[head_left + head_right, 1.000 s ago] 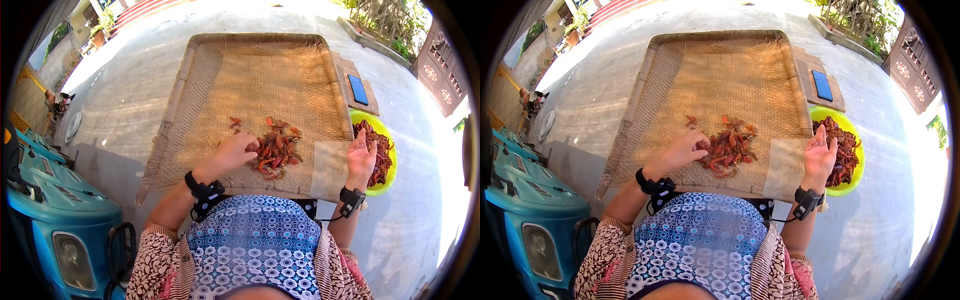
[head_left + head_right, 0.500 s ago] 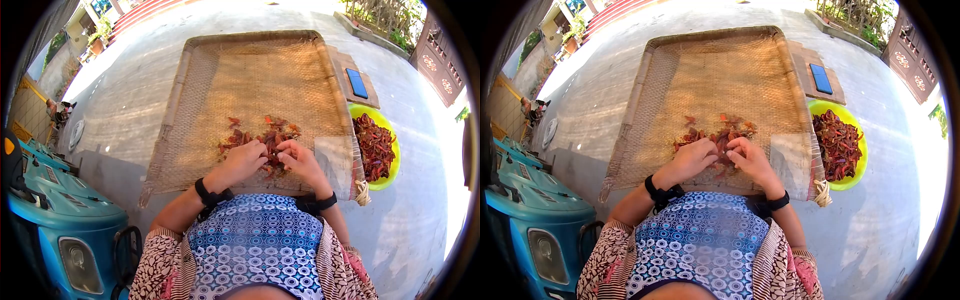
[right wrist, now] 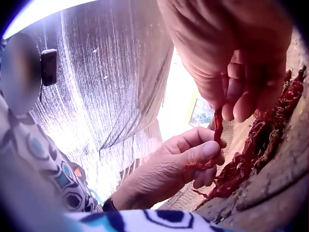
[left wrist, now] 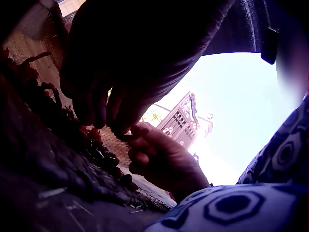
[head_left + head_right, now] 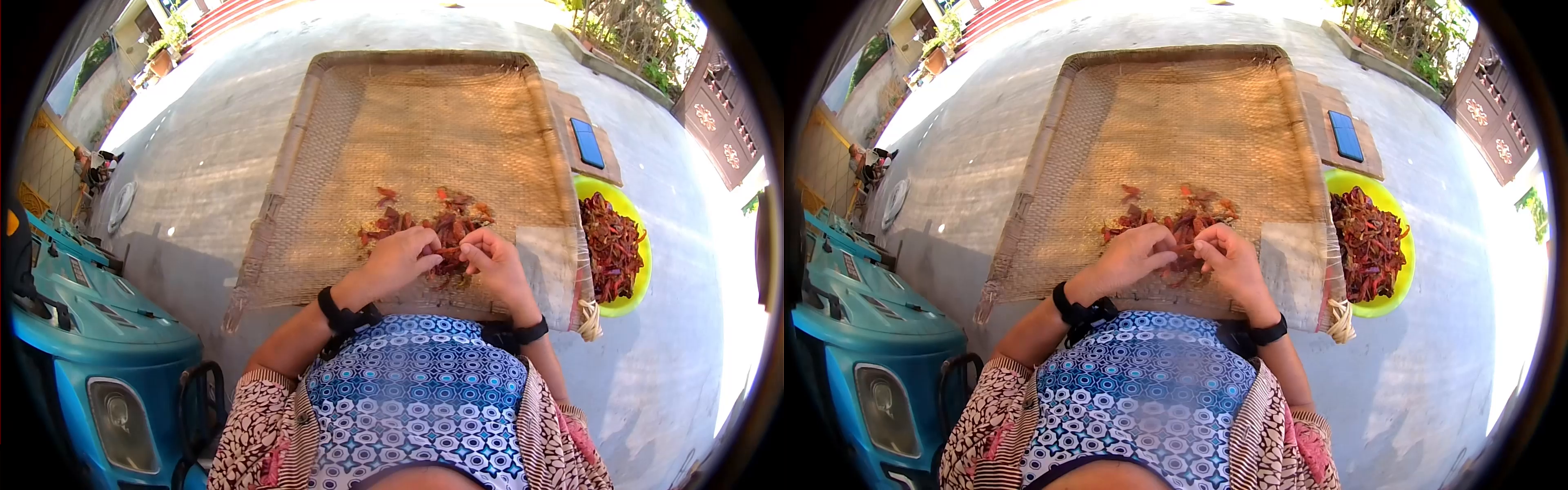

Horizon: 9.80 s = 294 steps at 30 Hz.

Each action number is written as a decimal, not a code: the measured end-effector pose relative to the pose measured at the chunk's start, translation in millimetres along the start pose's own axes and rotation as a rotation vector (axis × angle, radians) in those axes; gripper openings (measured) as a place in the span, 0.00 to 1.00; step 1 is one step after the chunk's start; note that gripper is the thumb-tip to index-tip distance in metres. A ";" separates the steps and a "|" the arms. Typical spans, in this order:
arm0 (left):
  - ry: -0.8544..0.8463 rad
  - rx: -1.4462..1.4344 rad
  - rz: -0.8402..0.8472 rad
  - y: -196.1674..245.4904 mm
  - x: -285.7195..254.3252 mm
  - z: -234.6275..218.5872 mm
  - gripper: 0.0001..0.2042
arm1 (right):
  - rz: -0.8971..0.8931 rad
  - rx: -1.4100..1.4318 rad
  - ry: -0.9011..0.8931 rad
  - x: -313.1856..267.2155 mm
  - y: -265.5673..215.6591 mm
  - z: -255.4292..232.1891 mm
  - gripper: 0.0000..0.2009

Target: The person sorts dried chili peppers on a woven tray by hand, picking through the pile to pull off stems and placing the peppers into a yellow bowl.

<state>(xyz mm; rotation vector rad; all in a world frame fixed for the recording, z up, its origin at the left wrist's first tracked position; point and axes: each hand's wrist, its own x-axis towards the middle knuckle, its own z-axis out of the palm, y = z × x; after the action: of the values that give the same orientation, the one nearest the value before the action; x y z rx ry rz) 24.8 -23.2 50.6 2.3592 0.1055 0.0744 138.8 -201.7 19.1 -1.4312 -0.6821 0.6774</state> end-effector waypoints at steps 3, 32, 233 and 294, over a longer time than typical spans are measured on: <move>0.039 -0.044 -0.038 1.0 -0.9 -1.7 0.08 | -0.002 0.020 0.044 -0.8 1.4 -3.8 0.06; 0.198 0.322 -0.054 -26.2 -3.1 4.9 0.10 | -0.013 1.072 0.376 -3.5 7.3 -92.9 0.06; 0.033 -0.351 -0.004 -43.7 -9.0 21.2 0.06 | 0.148 0.130 -0.030 5.6 22.6 2.5 0.08; 0.015 -0.376 -0.051 -40.2 -9.1 19.1 0.08 | 0.158 0.168 0.000 8.9 28.2 3.2 0.08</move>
<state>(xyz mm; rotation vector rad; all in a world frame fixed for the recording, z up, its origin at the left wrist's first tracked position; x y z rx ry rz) 15.2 -8.9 8.6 1.9793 0.1457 0.0797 141.8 -192.0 -8.9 -1.3381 -0.5027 0.8382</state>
